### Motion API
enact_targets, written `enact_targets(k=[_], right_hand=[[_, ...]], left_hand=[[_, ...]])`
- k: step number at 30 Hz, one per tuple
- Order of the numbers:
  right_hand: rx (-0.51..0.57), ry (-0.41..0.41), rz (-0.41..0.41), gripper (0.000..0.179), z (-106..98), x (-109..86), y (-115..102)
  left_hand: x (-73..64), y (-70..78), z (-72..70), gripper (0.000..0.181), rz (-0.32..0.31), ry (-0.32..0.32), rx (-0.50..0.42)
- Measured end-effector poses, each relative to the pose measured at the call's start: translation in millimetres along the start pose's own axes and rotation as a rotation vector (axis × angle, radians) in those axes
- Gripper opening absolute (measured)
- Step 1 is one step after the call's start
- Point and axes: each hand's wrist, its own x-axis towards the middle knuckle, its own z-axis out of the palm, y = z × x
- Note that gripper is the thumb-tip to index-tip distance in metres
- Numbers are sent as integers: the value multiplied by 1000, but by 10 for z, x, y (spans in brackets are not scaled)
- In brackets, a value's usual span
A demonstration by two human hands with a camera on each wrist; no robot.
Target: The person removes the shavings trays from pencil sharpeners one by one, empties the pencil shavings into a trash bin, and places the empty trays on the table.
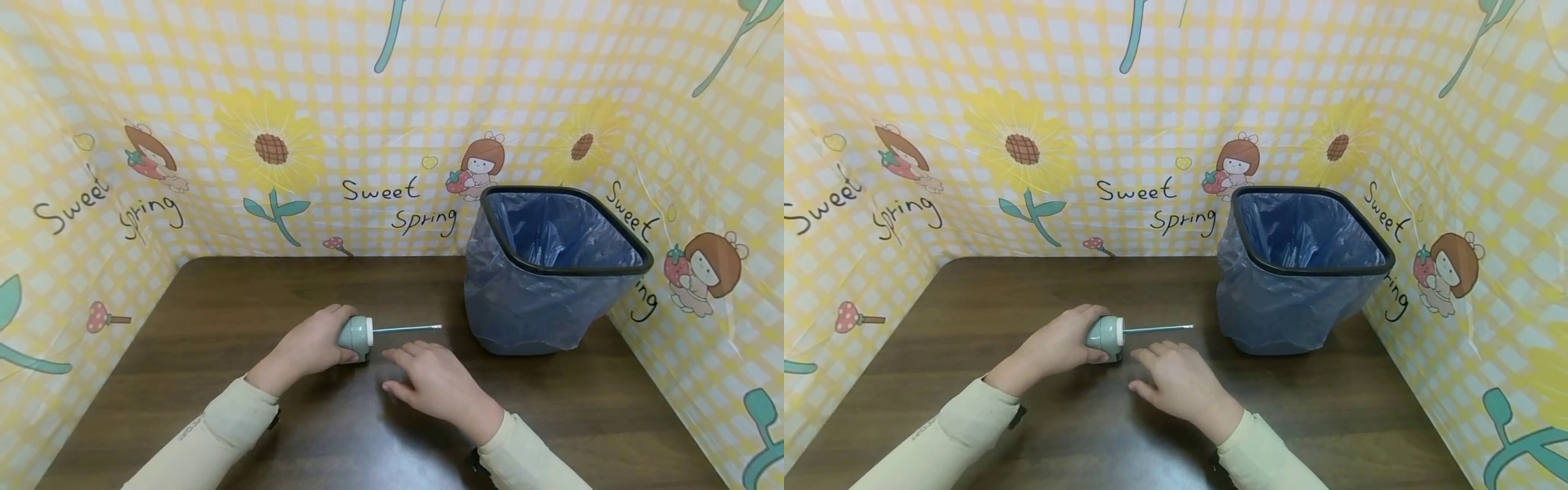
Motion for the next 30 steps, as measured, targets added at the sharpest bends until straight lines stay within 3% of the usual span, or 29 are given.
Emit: enact_targets(k=[13,30], right_hand=[[-11,46,-2,48,-5,12,5],[-29,-4,11,51,-22,29,-20]], left_hand=[[-6,87,-140,73,18,6,7],[-44,150,-230,73,18,1,-23]])
